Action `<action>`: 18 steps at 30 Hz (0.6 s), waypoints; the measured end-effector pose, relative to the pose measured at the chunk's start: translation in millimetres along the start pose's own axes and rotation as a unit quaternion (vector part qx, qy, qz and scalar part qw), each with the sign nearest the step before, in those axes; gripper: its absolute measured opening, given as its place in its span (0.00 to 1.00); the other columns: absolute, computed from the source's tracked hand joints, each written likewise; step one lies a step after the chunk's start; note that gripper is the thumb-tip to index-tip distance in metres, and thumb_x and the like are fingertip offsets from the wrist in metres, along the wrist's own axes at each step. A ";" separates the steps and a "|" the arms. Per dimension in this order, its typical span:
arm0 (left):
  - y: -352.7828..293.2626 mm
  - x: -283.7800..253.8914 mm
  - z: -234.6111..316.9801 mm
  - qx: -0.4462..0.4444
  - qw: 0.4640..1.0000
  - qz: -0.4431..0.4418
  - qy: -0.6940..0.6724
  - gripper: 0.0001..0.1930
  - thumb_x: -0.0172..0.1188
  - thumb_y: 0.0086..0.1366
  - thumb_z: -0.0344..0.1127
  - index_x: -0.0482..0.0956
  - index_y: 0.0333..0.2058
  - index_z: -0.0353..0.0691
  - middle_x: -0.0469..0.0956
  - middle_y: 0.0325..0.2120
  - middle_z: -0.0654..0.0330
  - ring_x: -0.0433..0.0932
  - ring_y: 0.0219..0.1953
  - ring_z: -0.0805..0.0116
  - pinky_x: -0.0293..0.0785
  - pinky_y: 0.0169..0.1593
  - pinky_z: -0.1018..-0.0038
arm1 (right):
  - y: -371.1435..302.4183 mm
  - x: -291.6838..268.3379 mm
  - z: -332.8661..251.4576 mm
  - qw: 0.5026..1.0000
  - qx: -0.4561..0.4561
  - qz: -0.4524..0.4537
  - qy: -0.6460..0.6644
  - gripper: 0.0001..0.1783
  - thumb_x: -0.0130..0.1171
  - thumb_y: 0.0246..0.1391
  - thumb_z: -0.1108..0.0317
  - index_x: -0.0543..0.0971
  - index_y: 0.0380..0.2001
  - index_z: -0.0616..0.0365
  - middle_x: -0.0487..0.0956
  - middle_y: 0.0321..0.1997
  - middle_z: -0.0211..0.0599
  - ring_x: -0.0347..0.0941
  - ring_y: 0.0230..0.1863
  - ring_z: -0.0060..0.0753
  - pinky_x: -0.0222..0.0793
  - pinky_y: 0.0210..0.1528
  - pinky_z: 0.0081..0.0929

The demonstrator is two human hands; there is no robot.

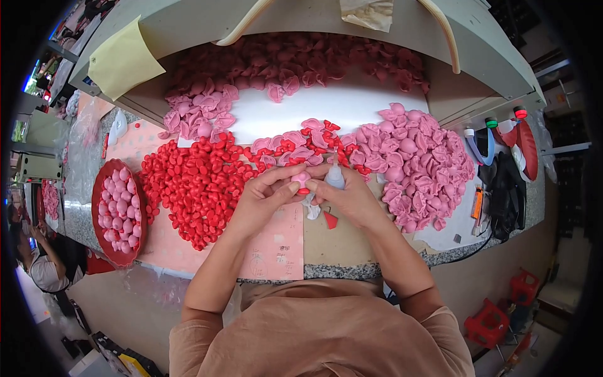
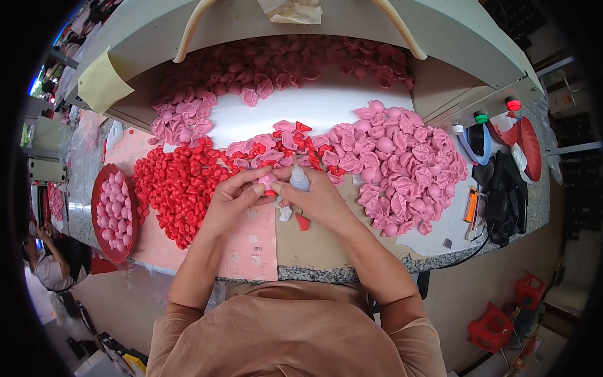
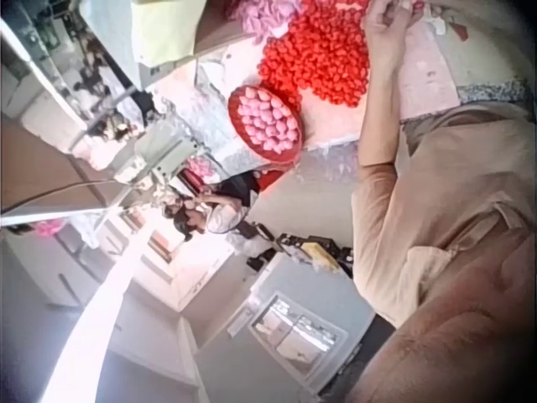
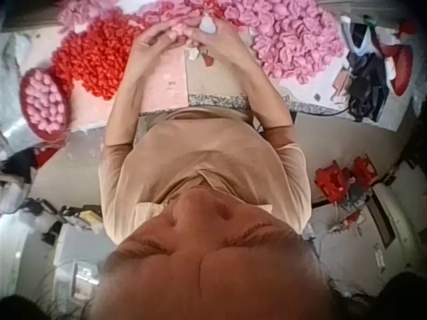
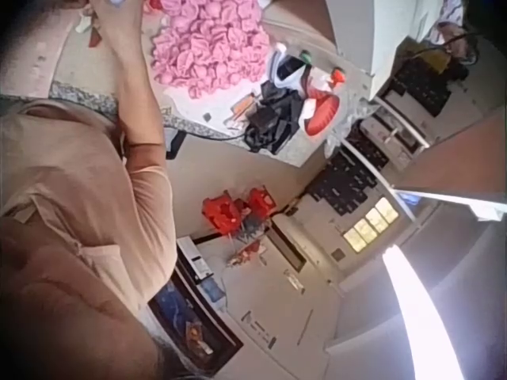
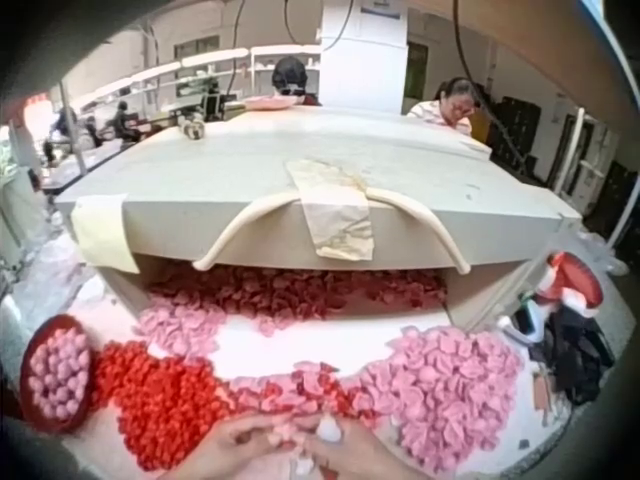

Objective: Assembling small pink and red plastic toy parts at a factory workbench using a manual glue dispenser.

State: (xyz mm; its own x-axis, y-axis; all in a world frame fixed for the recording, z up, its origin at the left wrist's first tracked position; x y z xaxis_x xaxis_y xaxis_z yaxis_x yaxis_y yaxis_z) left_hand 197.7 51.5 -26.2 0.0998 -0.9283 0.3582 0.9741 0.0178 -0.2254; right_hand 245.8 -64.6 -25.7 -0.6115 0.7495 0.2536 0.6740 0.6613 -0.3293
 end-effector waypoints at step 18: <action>1.2 -2.6 -2.5 -0.015 1.000 -0.006 0.003 0.16 0.56 0.60 0.27 0.73 0.48 0.37 0.74 0.43 0.61 0.73 0.44 0.72 0.75 0.47 0.74 | 0.5 0.0 1.3 1.000 0.001 -0.006 -0.029 0.12 0.57 0.53 0.68 0.76 0.40 0.62 0.75 0.32 0.29 0.70 0.28 0.16 0.67 0.31 0.16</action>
State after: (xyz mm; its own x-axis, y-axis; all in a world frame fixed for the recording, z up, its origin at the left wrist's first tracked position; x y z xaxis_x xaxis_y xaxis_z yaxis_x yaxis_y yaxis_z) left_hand 198.1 53.0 -29.6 0.0874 -0.9307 0.3551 0.9687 -0.0038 -0.2483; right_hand 245.6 -64.3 -27.1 -0.6418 0.7391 0.2048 0.6658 0.6694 -0.3294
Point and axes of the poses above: each hand's wrist, its own y-axis towards the middle knuckle, its own x-axis out of the palm, z = x × y, the point moved 9 cm from there along y, towards the middle knuckle
